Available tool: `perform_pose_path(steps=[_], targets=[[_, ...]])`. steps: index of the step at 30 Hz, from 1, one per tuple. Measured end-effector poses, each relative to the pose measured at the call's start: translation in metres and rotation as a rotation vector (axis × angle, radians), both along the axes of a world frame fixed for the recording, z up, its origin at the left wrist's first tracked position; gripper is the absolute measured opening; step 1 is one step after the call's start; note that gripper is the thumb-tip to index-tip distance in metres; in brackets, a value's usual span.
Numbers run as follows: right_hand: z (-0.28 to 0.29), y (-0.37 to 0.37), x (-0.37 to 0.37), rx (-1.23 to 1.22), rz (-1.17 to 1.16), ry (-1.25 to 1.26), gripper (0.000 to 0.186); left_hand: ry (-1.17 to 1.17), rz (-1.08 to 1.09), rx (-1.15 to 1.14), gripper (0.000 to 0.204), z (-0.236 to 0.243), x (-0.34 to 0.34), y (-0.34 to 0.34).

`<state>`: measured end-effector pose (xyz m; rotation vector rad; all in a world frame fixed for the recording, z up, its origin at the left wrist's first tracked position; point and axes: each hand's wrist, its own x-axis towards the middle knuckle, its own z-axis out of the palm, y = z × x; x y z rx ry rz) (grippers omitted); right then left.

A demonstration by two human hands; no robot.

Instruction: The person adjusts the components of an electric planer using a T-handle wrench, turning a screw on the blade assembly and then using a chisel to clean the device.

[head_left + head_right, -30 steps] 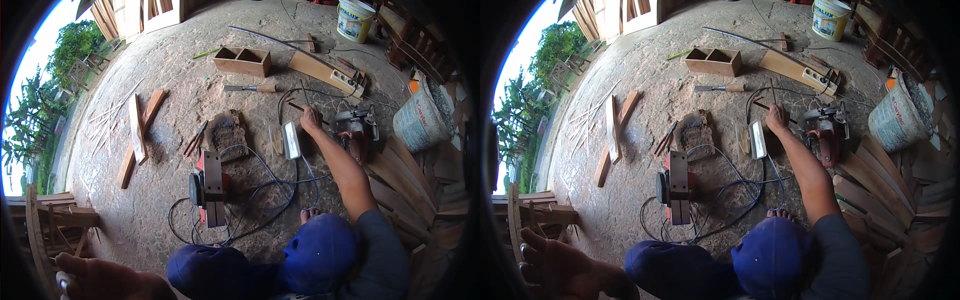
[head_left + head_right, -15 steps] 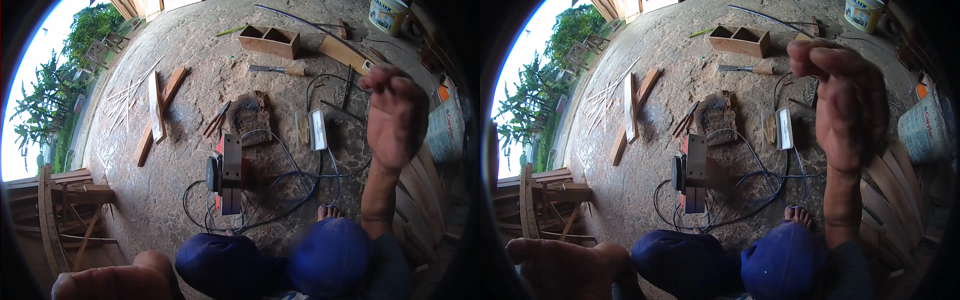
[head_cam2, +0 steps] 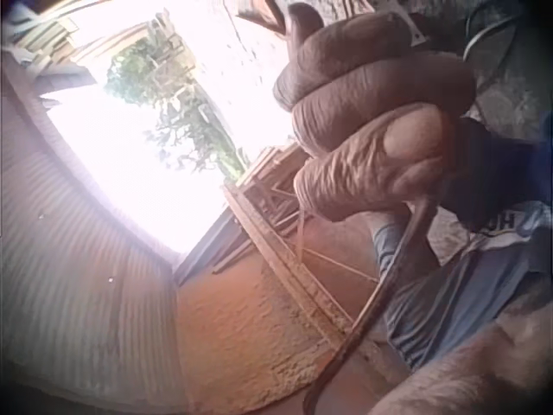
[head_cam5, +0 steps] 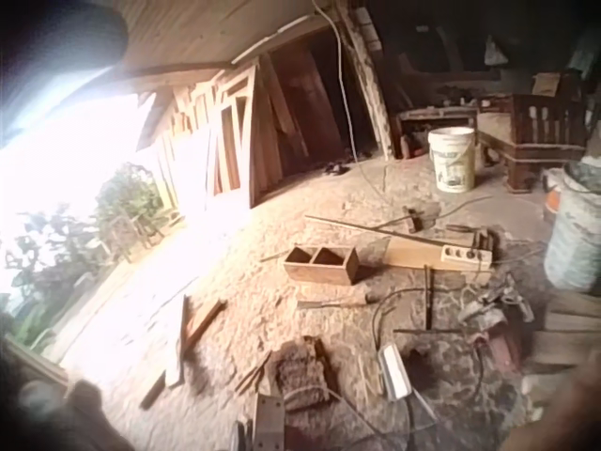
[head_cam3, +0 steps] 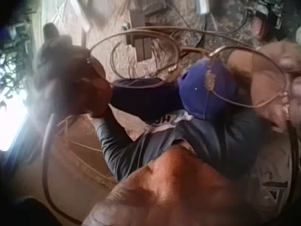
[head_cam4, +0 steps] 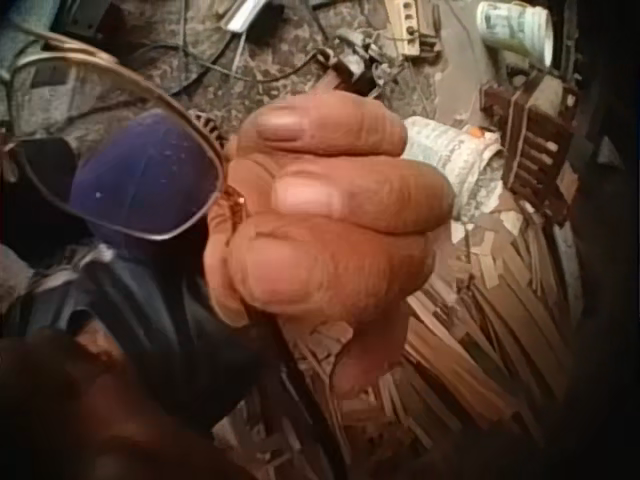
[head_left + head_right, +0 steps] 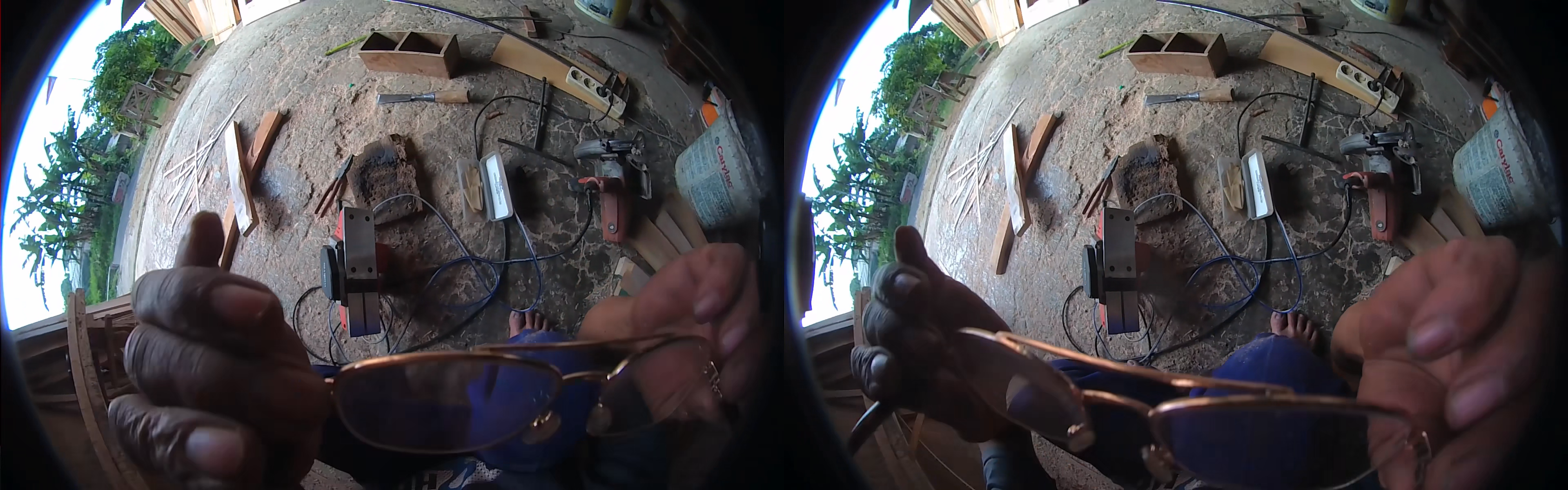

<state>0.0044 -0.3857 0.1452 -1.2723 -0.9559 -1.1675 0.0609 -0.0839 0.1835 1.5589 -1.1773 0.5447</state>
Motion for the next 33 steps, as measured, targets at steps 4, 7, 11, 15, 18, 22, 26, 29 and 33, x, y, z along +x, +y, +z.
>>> perform_pose_path(steps=[4, 7, 11, 15, 18, 22, 26, 29, 33], targets=[[-0.067, -0.019, 0.017, 0.131, -0.285, 0.238, 0.037, 0.218, 0.054, 0.104, 0.022, -0.037, 0.041, -0.063], [-0.103, -0.033, 0.030, 0.055, -0.377, 0.546, 0.036, 0.292, 0.202, 0.455, 0.024, -0.050, 0.068, -0.081], [-0.129, -0.047, 0.047, -0.001, -0.205, 0.962, 0.028, 0.188, -0.001, 0.790, 0.023, -0.102, 0.131, -0.097], [-0.153, -0.044, 0.052, -0.138, -0.336, 0.971, 0.029, 0.317, -0.154, 0.814, 0.022, -0.163, 0.184, -0.115], [-0.170, -0.042, 0.054, -0.411, -0.600, 0.947, 0.032, 0.417, -0.159, 0.821, 0.025, -0.200, 0.201, -0.138], [-0.200, -0.049, 0.057, -0.434, -0.510, 1.058, 0.032, 0.798, -0.207, 0.590, 0.026, -0.209, 0.209, -0.158], [-0.251, -0.043, 0.067, -0.026, -0.284, 1.198, 0.027, 1.377, 0.005, 0.032, 0.038, -0.244, 0.197, -0.166], [-0.288, -0.026, 0.083, 0.088, -0.255, 1.178, 0.028, 1.248, 0.421, 0.361, 0.058, -0.352, 0.182, -0.161], [-0.317, -0.016, 0.085, -0.115, -0.491, 1.289, 0.030, 1.060, 0.565, 0.674, 0.063, -0.399, 0.126, -0.175]])
